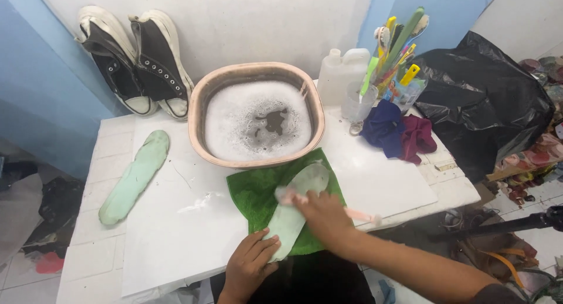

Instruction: Scrubbing a shoe insole with a toothbrush and soapy water to clean it on a repair bench.

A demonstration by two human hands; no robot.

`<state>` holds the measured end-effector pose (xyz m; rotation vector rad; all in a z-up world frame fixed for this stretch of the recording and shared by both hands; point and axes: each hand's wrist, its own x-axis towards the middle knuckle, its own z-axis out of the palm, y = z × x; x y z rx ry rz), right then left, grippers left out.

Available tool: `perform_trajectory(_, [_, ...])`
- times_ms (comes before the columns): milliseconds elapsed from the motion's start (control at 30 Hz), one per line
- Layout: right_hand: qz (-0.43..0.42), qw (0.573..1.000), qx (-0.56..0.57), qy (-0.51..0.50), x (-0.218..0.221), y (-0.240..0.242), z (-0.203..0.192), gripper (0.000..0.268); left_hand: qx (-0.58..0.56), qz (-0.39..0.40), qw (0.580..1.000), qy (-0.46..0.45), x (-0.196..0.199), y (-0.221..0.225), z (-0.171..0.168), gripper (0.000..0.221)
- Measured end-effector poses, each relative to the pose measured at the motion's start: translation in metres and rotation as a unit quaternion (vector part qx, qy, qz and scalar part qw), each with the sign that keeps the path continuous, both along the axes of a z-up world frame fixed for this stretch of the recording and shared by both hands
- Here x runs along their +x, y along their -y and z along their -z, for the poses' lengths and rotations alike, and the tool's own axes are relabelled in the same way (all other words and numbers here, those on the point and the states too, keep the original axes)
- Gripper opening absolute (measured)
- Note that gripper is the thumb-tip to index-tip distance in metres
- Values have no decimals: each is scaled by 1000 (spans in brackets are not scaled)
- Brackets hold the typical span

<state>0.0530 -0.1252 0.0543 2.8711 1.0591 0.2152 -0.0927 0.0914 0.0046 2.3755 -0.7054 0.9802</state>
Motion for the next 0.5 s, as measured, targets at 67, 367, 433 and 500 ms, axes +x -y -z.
perform_trajectory(67, [-73,992,-90,-49,-22,-1,-4,83,-14,10,1000,8,1,-2,10,25])
perform_trajectory(367, [46,993,-35,-106,17,20,-10,73,-20,3,1000,16,3,-2,13,25])
perform_trajectory(433, [70,997,-13,-32,55,42,4,70,-16,1,1000,20,6,-3,10,27])
perform_trajectory(500, [101,994,12,33,57,52,-1,68,-7,9,1000,16,-5,-5,9,32])
